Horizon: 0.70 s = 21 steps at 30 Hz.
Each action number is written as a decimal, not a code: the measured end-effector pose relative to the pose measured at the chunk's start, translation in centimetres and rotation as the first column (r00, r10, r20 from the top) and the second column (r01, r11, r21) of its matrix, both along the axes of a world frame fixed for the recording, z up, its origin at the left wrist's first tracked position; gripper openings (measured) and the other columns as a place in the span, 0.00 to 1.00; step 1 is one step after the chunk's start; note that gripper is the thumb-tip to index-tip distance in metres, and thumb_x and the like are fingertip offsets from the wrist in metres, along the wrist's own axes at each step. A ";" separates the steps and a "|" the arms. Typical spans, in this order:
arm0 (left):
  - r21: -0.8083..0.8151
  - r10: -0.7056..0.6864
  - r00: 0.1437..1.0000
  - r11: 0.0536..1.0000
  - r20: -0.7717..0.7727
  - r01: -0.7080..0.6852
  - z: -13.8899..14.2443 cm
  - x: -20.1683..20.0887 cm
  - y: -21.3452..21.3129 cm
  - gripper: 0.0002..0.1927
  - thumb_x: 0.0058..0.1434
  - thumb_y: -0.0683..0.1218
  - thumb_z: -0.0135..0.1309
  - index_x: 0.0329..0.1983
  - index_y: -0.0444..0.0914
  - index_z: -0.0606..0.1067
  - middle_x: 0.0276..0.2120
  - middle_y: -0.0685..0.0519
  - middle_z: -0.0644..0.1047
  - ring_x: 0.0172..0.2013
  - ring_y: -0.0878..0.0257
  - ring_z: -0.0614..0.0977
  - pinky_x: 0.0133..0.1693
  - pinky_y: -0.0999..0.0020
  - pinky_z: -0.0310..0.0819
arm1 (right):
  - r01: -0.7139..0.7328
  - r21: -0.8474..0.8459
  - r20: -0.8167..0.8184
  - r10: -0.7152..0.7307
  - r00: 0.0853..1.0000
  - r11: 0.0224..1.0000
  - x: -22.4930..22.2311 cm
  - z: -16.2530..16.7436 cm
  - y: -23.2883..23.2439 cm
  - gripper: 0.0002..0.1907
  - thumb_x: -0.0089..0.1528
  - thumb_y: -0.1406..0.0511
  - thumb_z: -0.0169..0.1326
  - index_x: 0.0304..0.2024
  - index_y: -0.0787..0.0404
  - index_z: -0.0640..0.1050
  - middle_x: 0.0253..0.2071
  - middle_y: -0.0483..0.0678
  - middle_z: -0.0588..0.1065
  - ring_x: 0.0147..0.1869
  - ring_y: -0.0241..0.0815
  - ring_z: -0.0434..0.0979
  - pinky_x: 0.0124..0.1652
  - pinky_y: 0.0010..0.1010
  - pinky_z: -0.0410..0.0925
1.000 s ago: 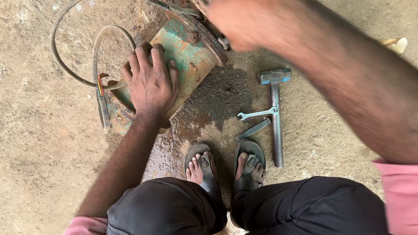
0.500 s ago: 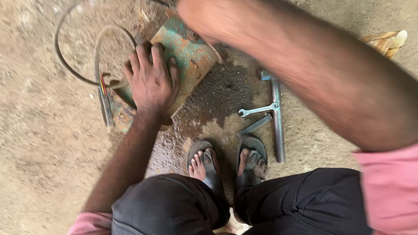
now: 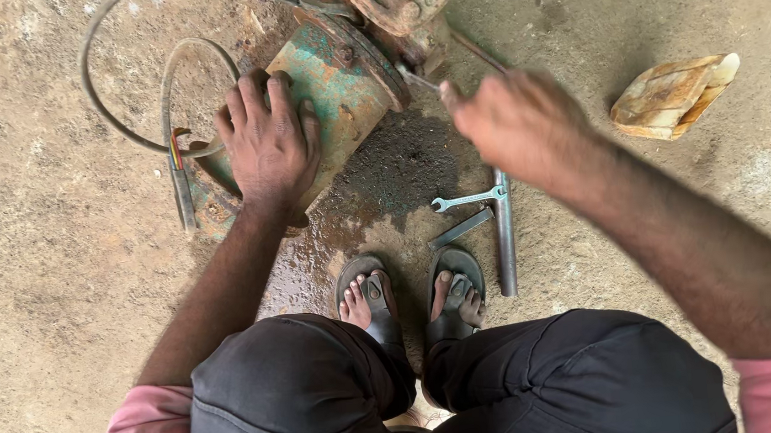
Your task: The person uses a hammer and wrench to loosen and remove bolts from a rusted water pump. They repeatedly strike the wrench with the hammer and then turn the wrench by hand to unscrew the bolts.
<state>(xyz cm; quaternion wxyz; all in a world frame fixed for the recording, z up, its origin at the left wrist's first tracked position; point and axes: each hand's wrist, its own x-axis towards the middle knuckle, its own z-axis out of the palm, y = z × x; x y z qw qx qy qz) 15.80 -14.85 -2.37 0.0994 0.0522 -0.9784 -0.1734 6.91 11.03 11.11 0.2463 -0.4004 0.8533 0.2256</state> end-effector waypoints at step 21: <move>-0.048 0.018 0.999 0.999 0.027 -0.016 0.3 -1.1 1.3 0.17 0.72 0.49 0.49 0.59 0.37 0.69 0.57 0.40 0.69 0.55 0.44 0.71 0.57 0.45 0.61 | 0.039 -0.946 -0.049 -0.260 0.964 0.323 1.2 -17.7 2.1 0.09 0.73 0.69 0.50 0.50 0.71 0.71 0.28 0.56 0.79 0.22 0.43 0.76 0.19 0.35 0.68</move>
